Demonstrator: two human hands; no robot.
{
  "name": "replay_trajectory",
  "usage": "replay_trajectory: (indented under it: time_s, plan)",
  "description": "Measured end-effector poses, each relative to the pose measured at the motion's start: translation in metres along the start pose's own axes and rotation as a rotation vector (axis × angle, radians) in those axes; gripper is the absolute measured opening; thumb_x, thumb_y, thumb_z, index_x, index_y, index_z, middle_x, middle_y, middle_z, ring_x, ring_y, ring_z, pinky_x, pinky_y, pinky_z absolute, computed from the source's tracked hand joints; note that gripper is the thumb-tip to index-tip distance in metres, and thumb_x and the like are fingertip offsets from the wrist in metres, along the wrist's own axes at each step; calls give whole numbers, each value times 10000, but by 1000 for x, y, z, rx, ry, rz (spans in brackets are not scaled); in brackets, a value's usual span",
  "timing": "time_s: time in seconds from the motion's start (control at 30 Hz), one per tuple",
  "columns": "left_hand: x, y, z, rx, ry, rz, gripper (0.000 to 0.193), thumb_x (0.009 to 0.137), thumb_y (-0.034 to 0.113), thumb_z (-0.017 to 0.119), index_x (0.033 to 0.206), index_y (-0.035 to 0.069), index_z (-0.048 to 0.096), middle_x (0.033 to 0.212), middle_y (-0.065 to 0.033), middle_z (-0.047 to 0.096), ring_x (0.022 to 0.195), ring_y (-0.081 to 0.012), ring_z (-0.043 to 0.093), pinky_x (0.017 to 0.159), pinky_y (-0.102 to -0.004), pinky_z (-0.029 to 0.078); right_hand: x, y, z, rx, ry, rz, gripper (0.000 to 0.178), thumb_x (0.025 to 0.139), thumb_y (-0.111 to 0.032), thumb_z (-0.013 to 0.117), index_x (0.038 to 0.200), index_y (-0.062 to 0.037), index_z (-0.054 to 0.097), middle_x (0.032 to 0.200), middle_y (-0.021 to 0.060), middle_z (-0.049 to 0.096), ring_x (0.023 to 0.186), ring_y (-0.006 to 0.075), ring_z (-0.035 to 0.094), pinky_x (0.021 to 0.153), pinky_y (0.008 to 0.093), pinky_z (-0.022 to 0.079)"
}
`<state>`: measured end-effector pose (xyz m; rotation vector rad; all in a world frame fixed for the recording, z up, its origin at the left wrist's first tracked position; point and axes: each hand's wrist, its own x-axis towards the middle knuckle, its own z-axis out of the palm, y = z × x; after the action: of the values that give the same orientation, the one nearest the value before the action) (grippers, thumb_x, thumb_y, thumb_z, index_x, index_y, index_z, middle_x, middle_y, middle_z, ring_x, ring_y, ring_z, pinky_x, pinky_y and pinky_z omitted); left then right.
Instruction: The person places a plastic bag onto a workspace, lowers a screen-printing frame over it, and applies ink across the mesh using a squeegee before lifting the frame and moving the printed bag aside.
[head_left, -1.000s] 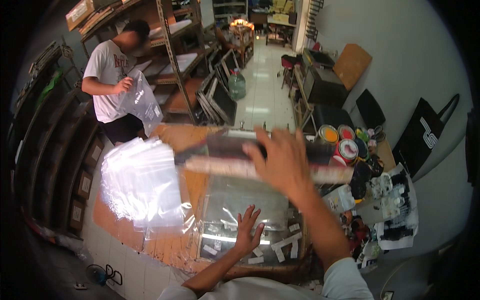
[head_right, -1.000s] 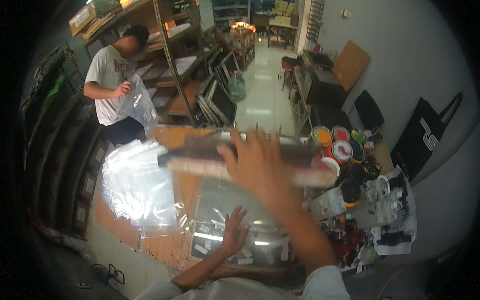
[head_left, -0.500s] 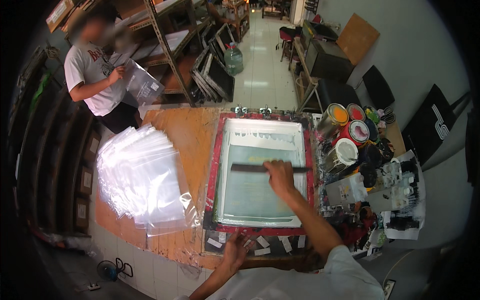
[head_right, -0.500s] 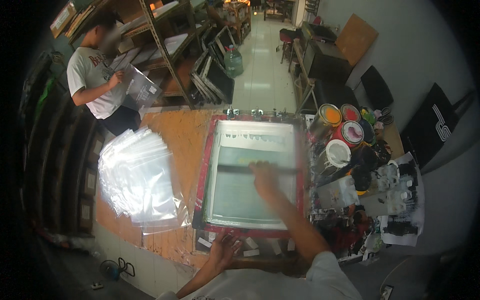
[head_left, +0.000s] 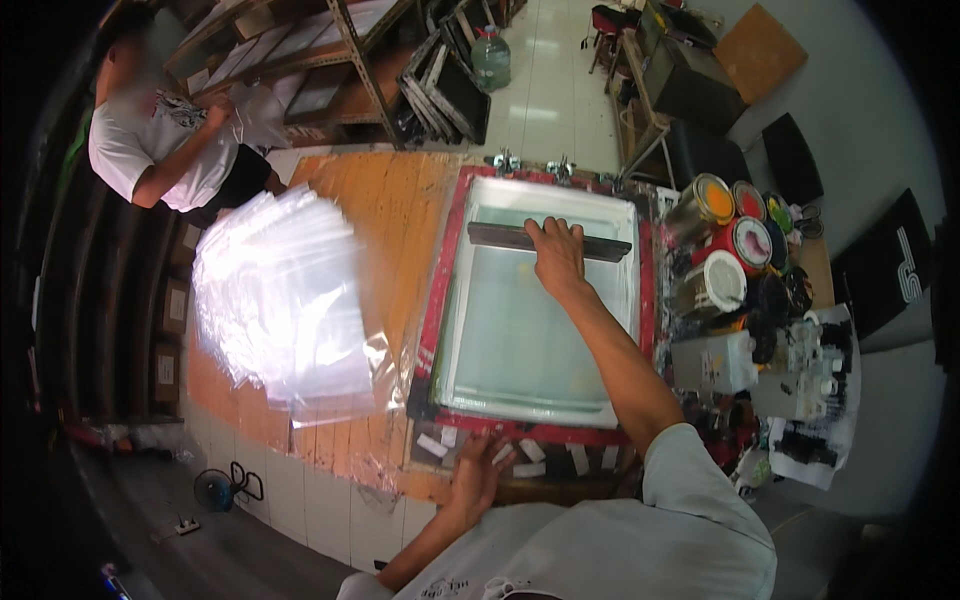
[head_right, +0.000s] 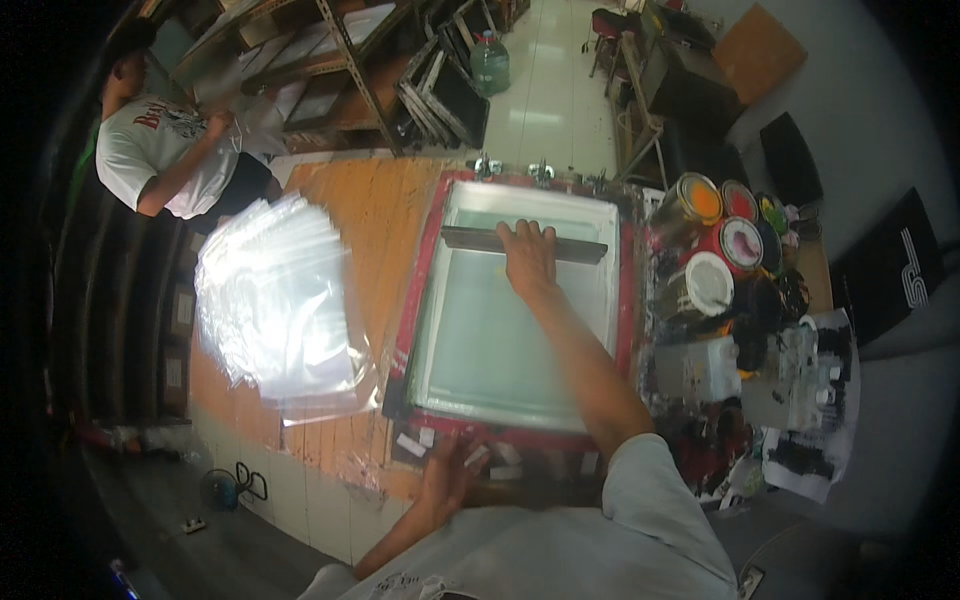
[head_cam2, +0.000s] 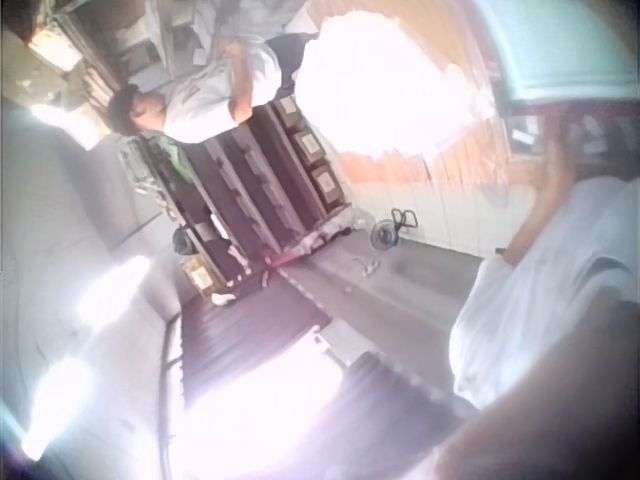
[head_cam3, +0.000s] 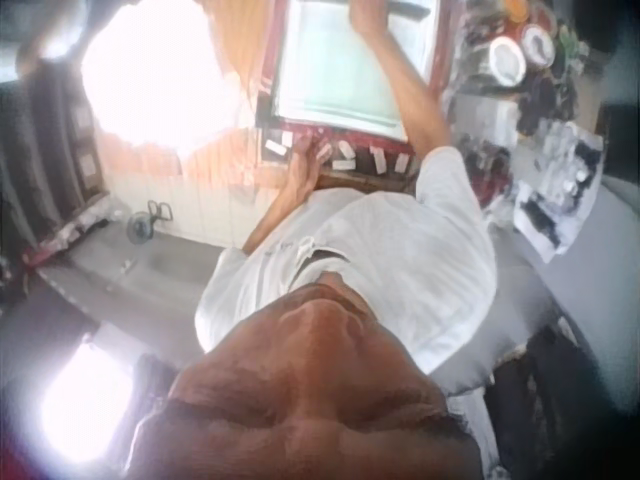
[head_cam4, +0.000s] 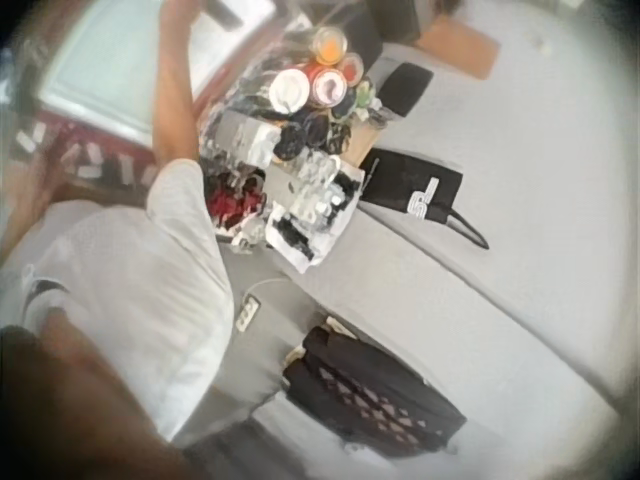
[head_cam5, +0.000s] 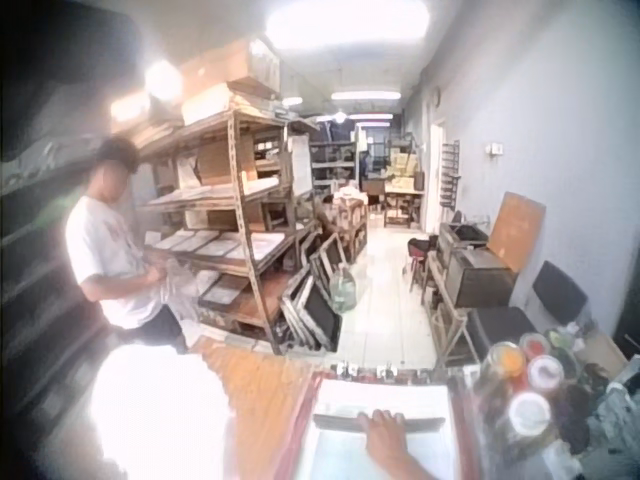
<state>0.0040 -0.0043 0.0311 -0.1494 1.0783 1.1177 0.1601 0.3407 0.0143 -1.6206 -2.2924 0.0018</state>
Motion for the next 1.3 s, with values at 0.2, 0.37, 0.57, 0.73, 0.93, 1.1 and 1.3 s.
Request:
replay_trajectory:
  time_s: [0.2,0.37,0.57,0.73,0.93,1.1,1.3]
  plan:
    - [3,-2,-7,78,-26,21,427,1025,354,643,1348,93,540,1384,-51,553,1320,-235,479,1117,-518,367,-161,-79,-59,76,34,-42,583,761,94,639,1308,-106,630,996,103,568,1018,301,549,918,481,369]
    - [18,-6,-9,64,-41,34,372,1037,271,553,1353,76,534,1336,-71,551,1282,-238,490,1111,-550,362,-241,-124,-80,92,-81,46,668,792,80,624,1430,-109,574,989,108,560,1000,304,541,954,508,364]
    - [30,-9,-8,103,42,23,572,1024,320,531,1519,69,391,1441,-129,471,1386,-301,451,1132,-584,344,-236,-114,-55,16,-68,30,730,853,-5,643,1548,-154,477,951,91,527,962,276,527,943,519,362]
    - [31,-7,-10,143,48,-4,571,1021,379,550,1498,94,419,1443,-128,471,1440,-317,419,1109,-578,358,-224,-102,-36,26,-20,7,757,845,-37,714,1547,-202,483,987,78,513,998,258,516,965,568,324]
    - [31,-6,-8,129,77,-22,433,989,398,625,1318,127,547,1276,-67,557,1302,-282,511,1026,-529,398,-143,-55,-3,5,44,10,755,826,-55,764,1519,-210,508,1005,75,523,1036,259,525,1006,581,294]
    - [28,-5,-8,119,67,-4,428,972,385,662,1302,127,569,1221,-57,557,1228,-268,525,1020,-521,414,-43,-5,21,-89,89,26,758,822,-64,781,1512,-229,516,1054,88,567,1074,263,548,1012,588,310]
    - [23,-5,-8,107,83,-5,444,982,418,676,1293,118,573,1217,-54,558,1199,-252,504,1037,-521,422,28,30,19,-54,-55,64,842,786,-155,856,1536,-223,479,1081,107,622,1112,291,570,1053,565,344]
